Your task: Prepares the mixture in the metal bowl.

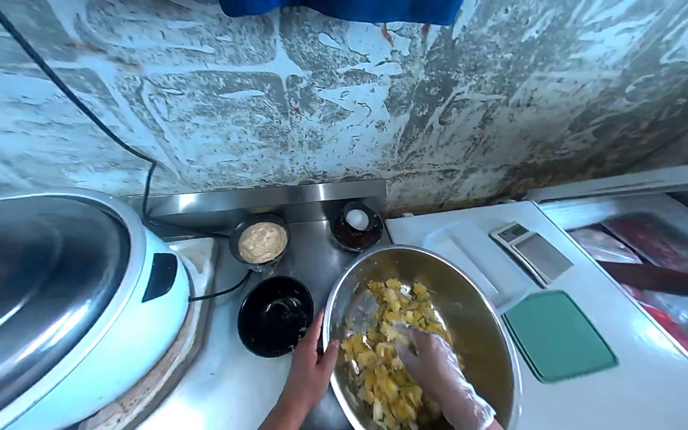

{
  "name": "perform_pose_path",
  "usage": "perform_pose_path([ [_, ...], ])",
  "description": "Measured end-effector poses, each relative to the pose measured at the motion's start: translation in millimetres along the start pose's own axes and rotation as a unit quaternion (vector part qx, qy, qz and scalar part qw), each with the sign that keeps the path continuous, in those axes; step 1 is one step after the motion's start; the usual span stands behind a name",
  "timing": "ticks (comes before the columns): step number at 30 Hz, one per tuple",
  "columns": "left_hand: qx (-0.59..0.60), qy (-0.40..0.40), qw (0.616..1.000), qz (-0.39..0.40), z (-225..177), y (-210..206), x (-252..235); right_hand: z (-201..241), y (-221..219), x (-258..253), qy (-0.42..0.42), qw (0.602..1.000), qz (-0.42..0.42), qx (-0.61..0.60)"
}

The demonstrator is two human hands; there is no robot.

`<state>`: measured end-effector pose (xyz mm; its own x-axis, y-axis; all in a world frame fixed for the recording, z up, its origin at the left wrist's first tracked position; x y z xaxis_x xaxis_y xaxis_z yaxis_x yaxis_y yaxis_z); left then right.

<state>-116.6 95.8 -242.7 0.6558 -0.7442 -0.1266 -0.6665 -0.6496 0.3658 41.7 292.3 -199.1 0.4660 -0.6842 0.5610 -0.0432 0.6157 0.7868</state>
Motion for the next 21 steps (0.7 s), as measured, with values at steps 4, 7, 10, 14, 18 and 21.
perform_pose_path([
  [4, 0.052, 0.042, 0.998, 0.013, 2.0, 0.1, 0.1, 6.4, 38.1, 27.6, 0.037, 0.992, -0.08, -0.095],
  [7, 0.033, 0.05, 0.998, 0.013, -3.0, 0.6, 1.4, -3.6, 49.9, 33.7, 0.08, 0.98, -0.131, -0.125],
  [10, -0.042, 0.047, 0.997, 0.048, -18.4, 5.0, -2.9, -32.7, 32.7, 15.8, -0.007, 0.998, 0.038, -0.048],
  [14, -0.115, 0.051, 0.989, 0.077, -27.5, 21.6, -43.1, -78.1, 42.9, 9.1, -0.021, 0.978, -0.041, -0.203],
  [18, -0.181, 0.032, 0.98, 0.082, -34.9, 17.4, -133.2, -104.4, 27.1, -17.1, -0.058, 0.962, -0.11, -0.242],
  [21, -0.188, 0.051, 0.978, 0.07, -41.2, -1.1, -202.0, -101.4, 29.6, -20.2, -0.015, 0.955, -0.129, -0.267],
])
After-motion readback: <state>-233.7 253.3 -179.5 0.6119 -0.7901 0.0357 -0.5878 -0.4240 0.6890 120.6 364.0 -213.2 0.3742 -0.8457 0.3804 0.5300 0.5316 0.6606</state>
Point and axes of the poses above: each hand's wrist, its own x-axis away from the middle knuckle, its own y-axis out of the back of the hand, z = x × y, the point moved 8 cm from there along -x, towards the middle knuckle, and after that the axes turned 13 degrees about -y, right-handed, at the moved point
